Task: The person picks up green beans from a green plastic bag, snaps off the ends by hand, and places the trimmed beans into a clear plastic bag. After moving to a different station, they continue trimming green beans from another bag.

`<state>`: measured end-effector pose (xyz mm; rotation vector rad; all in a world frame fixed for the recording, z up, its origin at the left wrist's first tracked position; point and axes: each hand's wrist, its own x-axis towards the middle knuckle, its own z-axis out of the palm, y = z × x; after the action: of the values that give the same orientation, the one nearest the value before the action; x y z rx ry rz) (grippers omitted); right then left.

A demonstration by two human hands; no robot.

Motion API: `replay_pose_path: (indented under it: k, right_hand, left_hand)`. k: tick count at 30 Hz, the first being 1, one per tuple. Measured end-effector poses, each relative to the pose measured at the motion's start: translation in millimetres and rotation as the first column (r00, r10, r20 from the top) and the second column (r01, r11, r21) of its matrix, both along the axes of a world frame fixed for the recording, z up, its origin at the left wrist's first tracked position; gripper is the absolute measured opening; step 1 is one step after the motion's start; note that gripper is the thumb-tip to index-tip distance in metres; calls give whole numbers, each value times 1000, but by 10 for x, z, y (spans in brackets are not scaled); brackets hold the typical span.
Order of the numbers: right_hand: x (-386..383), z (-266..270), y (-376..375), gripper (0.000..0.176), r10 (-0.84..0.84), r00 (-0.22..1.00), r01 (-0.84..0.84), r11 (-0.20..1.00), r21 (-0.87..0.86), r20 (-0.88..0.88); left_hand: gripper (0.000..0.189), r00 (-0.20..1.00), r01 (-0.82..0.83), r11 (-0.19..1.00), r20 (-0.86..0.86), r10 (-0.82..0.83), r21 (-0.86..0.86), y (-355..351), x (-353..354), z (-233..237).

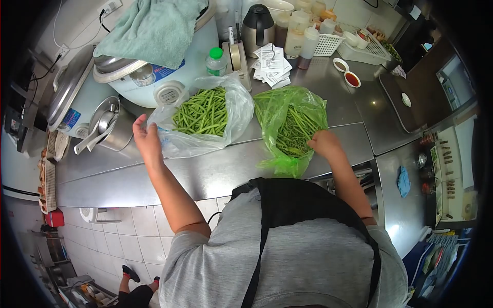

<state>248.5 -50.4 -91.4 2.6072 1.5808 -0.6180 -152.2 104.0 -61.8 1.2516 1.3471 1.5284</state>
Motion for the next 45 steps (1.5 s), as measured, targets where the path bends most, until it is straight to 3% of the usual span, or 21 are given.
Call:
replay_pose_path:
  k: [4, 5, 6, 8, 11, 13, 15, 16, 18, 20, 24, 26, 30, 35, 38, 41, 44, 45]
  right_hand:
    - [-30, -83, -34, 17, -24, 1000, 21, 990, 137, 14]
    - [-33, -55, -39, 17, -41, 999, 39, 981, 191, 5]
    - [-41, -13, -46, 16, -58, 998, 58, 968, 244, -6]
    - [-42, 147, -39, 15, -70, 996, 84, 947, 311, -56]
    - [-18, 234, -18, 14, -9, 988, 82, 876, 475, -153]
    - [-47, 299, -21, 13, 51, 984, 54, 824, 565, -168]
    - [-174, 405, -18, 12, 95, 986, 8, 785, 619, -134]
    - [-215, 416, -12, 12, 135, 986, -39, 758, 651, -98]
    - [-279, 440, -28, 11, 203, 979, -132, 697, 705, -18]
    - [-339, 472, -66, 10, 260, 965, -151, 656, 739, -34]
    - [-394, 549, -142, 9, 365, 928, -161, 579, 799, -78]
    - [-374, 542, -156, 9, 339, 936, -134, 590, 796, -95]
    - [-342, 524, -155, 9, 311, 944, -110, 608, 786, -109]
    - [-372, 439, -102, 10, 222, 975, -162, 681, 714, 9]
    - [-369, 280, -65, 11, 133, 988, -147, 698, 701, 76]
    - [-306, 36, -9, 14, 50, 997, -75, 712, 698, 56]
    - [-289, 68, -23, 19, 58, 998, -36, 793, 609, -17]
    - [-295, 103, -38, 21, 72, 996, -33, 827, 562, -47]
  left_hand:
    - [35, 959, -31, 993, -277, 62, 115, 87, -26, -170]
    - [41, 921, -141, 989, -362, 144, 35, 63, -45, -211]
    - [42, 804, -251, 949, -504, 315, 192, 9, -8, -140]
    - [43, 447, -348, 773, -632, 634, 530, -100, 99, 48]
    - [37, 810, -210, 810, -366, 458, 548, -159, 349, 200]
    - [29, 971, 34, 943, -233, 47, 332, -351, 796, 287]
    - [24, 899, 371, 870, -360, -250, 323, -444, 1251, 65]
    - [26, 816, 531, 820, -390, -426, 213, -621, 1505, 131]
    - [28, 692, 692, 708, -412, -593, 145, -799, 1918, 8]
    - [27, 674, 727, 643, -428, -602, 241, -880, 2193, -148]
    - [20, 590, 794, 573, -482, -648, 201, -925, 2369, -246]
    - [17, 524, 819, 566, -523, -672, 94, -902, 2328, -240]
    - [12, 569, 767, 624, -612, -550, 153, -890, 2266, -228]
    - [9, 566, 738, 658, -667, -484, 150, -894, 2219, -223]
    - [10, 499, 771, 634, -676, -542, 61, -986, 2218, -143]
    - [8, 490, 814, 575, -626, -607, 79, -1091, 2275, -210]
    - [9, 560, 808, 589, -283, -779, -22, -977, 2282, -255]
    - [10, 583, 808, 588, -84, -808, -47, -929, 2262, -223]
